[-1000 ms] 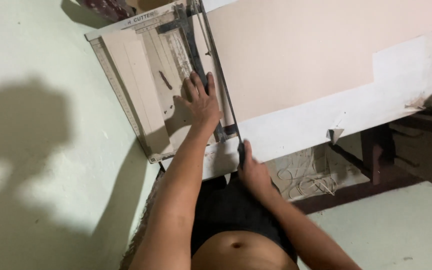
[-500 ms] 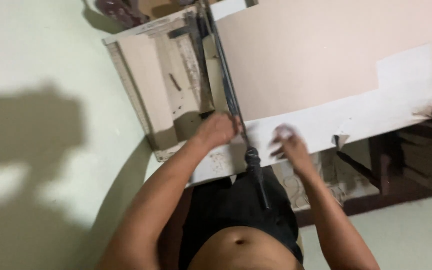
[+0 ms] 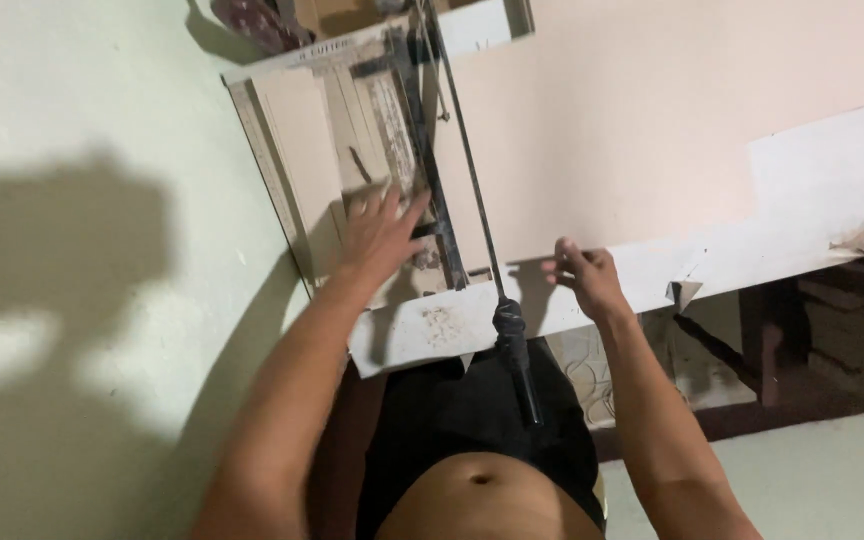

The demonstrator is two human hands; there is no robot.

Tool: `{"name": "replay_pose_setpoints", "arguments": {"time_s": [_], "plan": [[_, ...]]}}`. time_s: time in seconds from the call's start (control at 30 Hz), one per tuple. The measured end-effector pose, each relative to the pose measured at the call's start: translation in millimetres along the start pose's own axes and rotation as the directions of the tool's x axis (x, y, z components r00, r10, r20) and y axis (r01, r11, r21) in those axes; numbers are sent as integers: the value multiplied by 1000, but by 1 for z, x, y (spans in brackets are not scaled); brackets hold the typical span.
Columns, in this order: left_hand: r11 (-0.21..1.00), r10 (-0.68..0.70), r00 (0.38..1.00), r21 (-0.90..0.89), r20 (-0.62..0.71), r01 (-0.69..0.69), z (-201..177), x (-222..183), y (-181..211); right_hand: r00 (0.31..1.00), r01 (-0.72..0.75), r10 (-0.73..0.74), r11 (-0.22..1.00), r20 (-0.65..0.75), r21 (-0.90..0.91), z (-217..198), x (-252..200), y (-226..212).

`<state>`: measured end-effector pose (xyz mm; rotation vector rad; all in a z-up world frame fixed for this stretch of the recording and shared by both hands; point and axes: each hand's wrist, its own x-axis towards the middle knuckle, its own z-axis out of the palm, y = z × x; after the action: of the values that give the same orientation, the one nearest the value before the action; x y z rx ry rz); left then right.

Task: Using a manual paper cutter to cut strips of cardboard at a steady pace.

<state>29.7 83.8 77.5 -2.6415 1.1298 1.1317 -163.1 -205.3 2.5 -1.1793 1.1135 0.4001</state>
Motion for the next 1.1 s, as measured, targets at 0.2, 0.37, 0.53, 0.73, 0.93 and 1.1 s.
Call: {"name": "replay_pose_setpoints", "arguments": {"time_s": [0.2, 0.37, 0.53, 0.73, 0.93, 1.1], "plan": [[872, -334, 941, -358, 63, 334, 4, 62, 51, 998, 66, -65, 995, 18, -81, 1, 26, -4], [871, -422, 905, -254, 55, 422, 12, 75, 58, 994, 73, 13, 626, 104, -776, 34, -32, -64], [871, -417, 906, -254, 69, 420, 32, 86, 56, 986, 87, 98, 370, 132, -925, 111, -199, -108], [858, -396, 915, -324, 77, 399, 31, 87, 52, 962, 266, -96, 150, 254, -952, 86, -87, 53], [840, -361, 929, -464, -87, 283, 42, 73, 64, 976, 191, -26, 578, 216, -793, 71, -198, -66], [911, -86, 960, -411, -266, -32, 99, 88, 57, 965, 76, 84, 817, 248, -572, 30, -132, -54]]}}
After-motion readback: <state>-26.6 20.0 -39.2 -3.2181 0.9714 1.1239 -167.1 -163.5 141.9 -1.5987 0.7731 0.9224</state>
